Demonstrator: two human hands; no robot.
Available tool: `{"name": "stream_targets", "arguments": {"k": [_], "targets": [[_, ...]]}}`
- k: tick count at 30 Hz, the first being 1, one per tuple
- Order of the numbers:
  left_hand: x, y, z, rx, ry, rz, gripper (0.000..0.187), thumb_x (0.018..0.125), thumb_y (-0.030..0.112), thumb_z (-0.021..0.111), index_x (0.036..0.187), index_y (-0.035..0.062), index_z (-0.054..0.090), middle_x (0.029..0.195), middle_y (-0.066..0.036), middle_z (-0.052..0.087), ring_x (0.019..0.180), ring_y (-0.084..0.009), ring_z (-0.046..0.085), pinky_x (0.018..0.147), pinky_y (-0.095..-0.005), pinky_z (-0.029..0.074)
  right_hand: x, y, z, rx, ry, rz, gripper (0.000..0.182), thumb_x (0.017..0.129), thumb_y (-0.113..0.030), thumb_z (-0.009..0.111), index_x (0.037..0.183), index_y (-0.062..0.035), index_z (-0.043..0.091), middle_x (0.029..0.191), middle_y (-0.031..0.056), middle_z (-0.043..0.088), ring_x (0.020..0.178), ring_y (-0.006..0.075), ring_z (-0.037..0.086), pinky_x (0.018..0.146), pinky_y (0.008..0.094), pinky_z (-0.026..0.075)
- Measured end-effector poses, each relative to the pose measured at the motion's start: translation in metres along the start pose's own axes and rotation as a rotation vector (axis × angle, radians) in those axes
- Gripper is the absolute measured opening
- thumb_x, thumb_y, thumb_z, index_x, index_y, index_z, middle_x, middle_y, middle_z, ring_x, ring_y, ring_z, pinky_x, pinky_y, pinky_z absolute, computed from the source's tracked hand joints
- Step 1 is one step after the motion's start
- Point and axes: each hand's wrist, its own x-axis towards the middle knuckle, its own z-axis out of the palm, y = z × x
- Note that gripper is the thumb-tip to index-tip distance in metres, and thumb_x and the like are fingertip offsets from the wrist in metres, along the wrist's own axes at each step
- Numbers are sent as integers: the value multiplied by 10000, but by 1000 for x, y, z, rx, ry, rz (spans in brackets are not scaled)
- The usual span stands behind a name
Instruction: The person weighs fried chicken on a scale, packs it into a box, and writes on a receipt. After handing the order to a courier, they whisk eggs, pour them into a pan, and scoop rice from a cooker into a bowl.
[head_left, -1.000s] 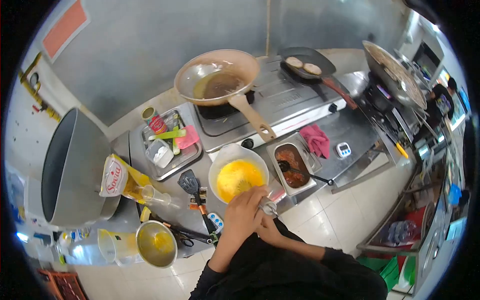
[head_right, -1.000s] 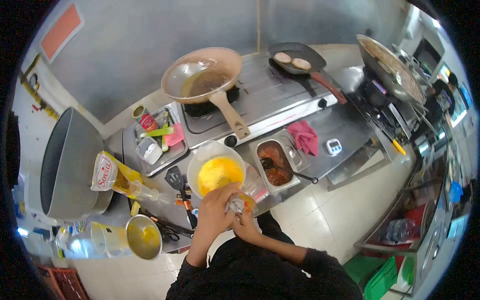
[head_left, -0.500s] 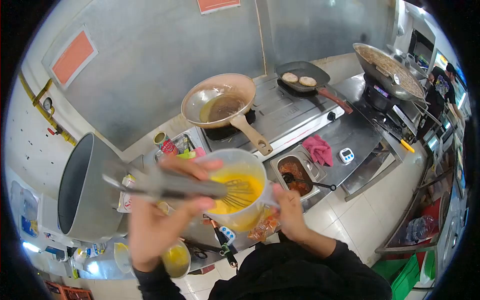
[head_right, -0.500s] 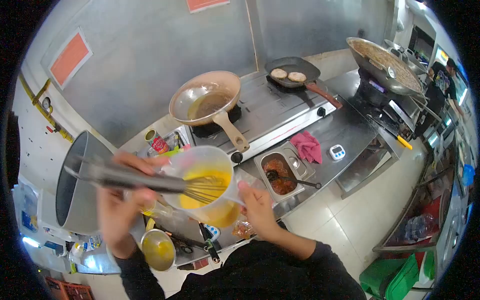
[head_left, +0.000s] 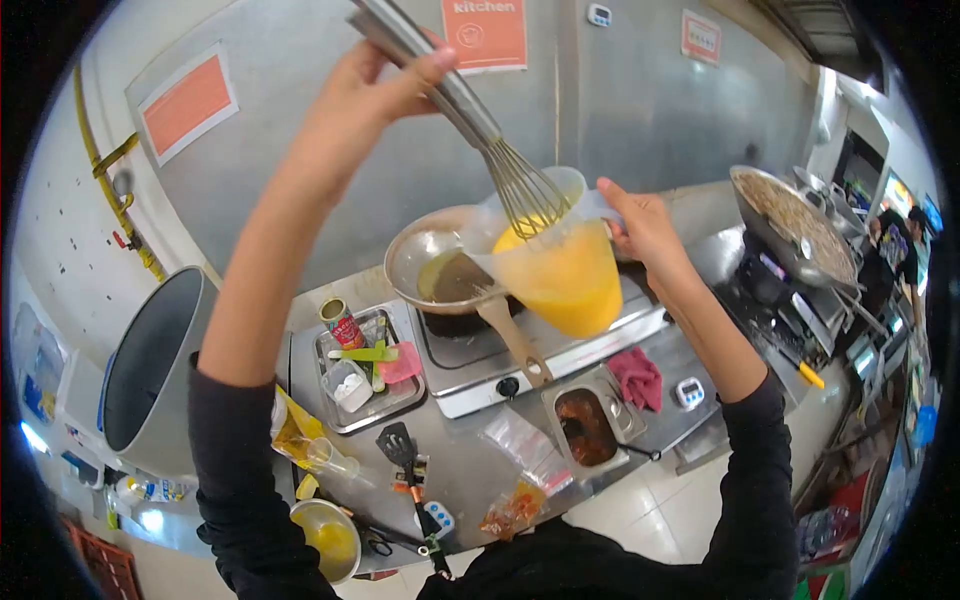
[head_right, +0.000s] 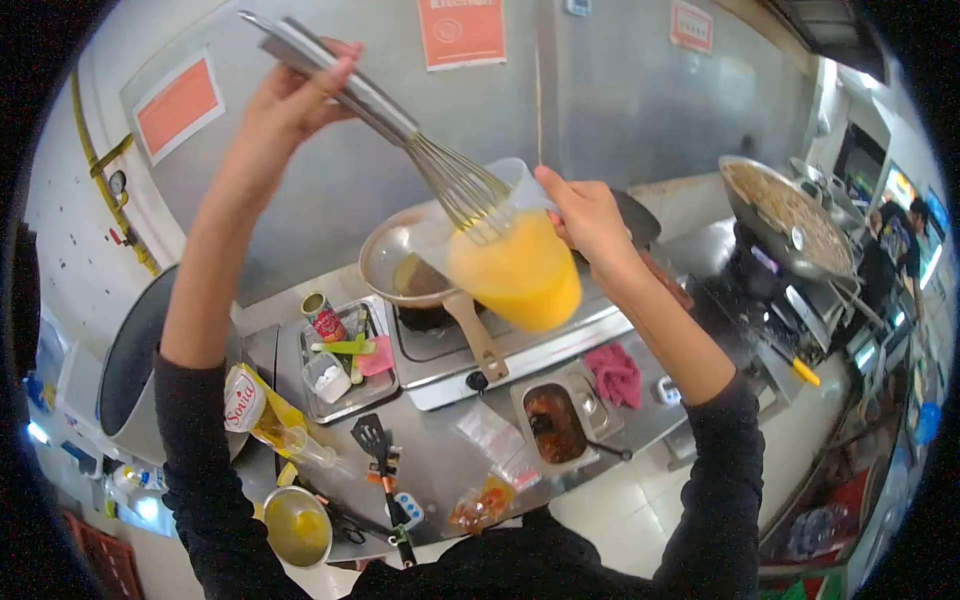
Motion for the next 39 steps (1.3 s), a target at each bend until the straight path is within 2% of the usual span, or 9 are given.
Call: {"name": "stream_targets", "arguments": {"k": [5,7,12,16,23,28,32,34,39], "targets": [[17,-51,9,-21,45,-134,375,824,296,607,1077,37,507,1036,-75,553,937,-159,556,856,-334,465,84,45,-11,-248,2,-29,481,830,-421,539,513,-65,477,455,-7,430,409,76,390,431,244,298],[21,-70,7,-38,61,-178,354,826,285,607,1061,39,509,1023,-73,556,934,-159,558,855,-334,466,107,54,-11,-387,2,-40,504,810,-441,535,495,-50,485,461,27,462,420,122,438,467,281,345],[22,-100,5,-59,154,-262,294,832,254,603,1018,45,510,1012,-77,563,933,-157,560,854,-333,468,142,50,-6,-620,-33,-83,506,795,-460,522,511,-41,518,471,53,490,445,166,486,494,302,379],[20,-105,4,-81,213,-258,288,838,246,597,1024,48,499,1019,-83,564,947,-150,552,855,-327,468,153,46,5,-786,-36,-75,498,790,-461,515,528,-38,543,503,75,532,497,212,537,526,337,405],[17,-112,3,-48,240,-253,302,835,244,603,1033,46,489,1030,-77,554,961,-142,537,854,-326,464,157,32,20,-896,-23,-73,491,784,-467,519,552,-39,577,567,99,577,595,261,588,570,380,429],[14,-123,5,-58,255,-233,303,828,246,611,1031,53,495,1015,-64,560,950,-137,535,848,-324,461,159,28,34,-1036,-46,-177,444,780,-452,523,691,-39,659,698,163,627,719,339,612,650,422,462],[11,-127,5,-48,264,-226,299,827,238,613,1033,55,499,1016,-63,560,952,-139,535,843,-318,457,159,29,42,-1091,-45,-216,424,783,-437,523,728,-44,669,721,177,628,727,354,608,654,426,467],[9,-127,4,-35,276,-235,296,826,234,613,1033,55,500,1019,-62,559,958,-139,533,840,-316,457,163,35,45,-1129,-66,-327,490,796,-462,503,653,-10,623,635,174,595,637,348,590,591,428,451],[4,-128,4,-33,296,-235,289,824,221,616,1033,57,503,1026,-59,558,969,-135,524,834,-313,457,162,32,54,-1183,-82,-434,450,788,-440,521,665,-25,642,635,178,599,628,349,598,569,425,467]]}}
